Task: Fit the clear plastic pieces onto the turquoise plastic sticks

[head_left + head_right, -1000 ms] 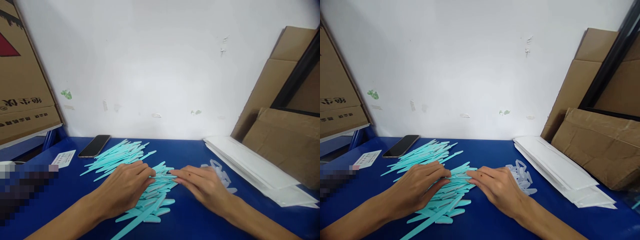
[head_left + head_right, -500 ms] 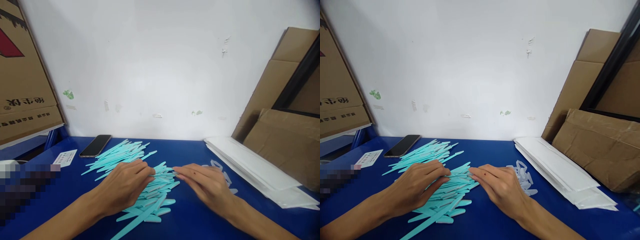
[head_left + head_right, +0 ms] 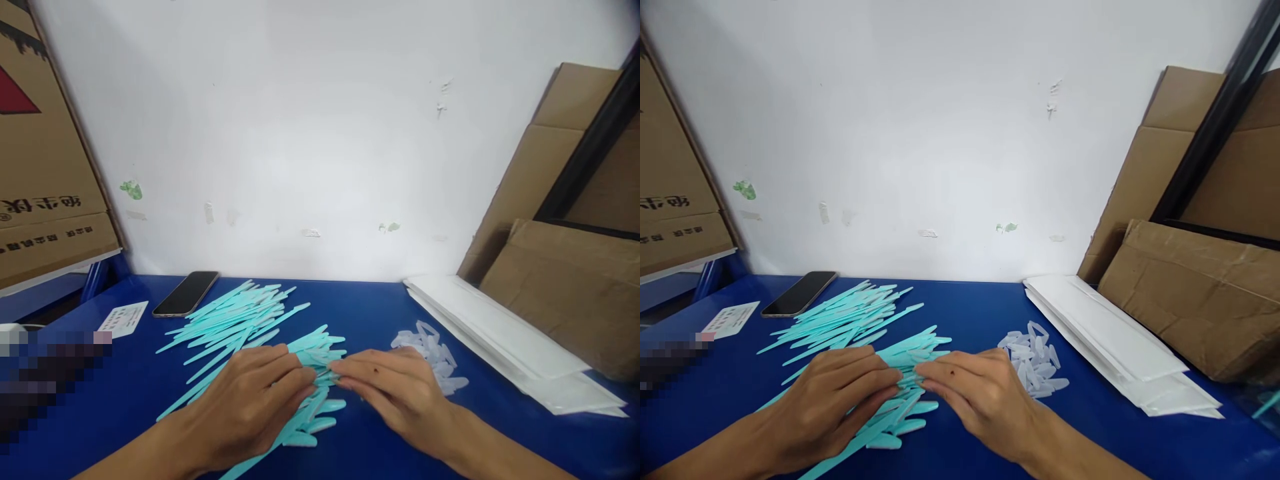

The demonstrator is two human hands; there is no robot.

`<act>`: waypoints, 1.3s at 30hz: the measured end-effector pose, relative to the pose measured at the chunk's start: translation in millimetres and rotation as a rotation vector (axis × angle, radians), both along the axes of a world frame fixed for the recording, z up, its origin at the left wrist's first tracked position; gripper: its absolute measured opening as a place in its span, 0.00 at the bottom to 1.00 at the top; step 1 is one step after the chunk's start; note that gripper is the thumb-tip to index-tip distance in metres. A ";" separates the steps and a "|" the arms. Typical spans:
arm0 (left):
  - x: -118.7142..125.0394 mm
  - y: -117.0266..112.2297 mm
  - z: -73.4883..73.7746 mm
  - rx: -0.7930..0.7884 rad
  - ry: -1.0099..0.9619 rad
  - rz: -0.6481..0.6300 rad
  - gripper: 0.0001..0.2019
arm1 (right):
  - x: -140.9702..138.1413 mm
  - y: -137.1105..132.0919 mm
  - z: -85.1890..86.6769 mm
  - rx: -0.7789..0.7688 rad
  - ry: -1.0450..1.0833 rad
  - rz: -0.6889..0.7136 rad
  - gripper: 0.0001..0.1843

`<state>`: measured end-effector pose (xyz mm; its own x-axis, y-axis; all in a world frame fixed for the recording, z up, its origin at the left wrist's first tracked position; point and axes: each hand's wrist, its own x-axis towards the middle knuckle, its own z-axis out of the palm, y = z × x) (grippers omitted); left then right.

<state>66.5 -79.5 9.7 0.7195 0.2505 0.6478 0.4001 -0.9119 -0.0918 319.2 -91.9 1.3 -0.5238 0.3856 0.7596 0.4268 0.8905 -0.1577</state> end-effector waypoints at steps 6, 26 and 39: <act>-0.5 -6.4 5.2 0.020 0.009 -0.023 0.07 | -4.4 -6.6 0.5 0.047 0.046 0.019 0.19; -44.6 58.2 18.9 0.101 0.134 0.554 0.11 | 41.0 36.2 15.0 -0.108 -0.408 -0.547 0.16; -53.6 69.0 19.5 -0.173 0.269 0.754 0.16 | 84.0 66.1 3.5 -0.474 -0.594 -0.577 0.10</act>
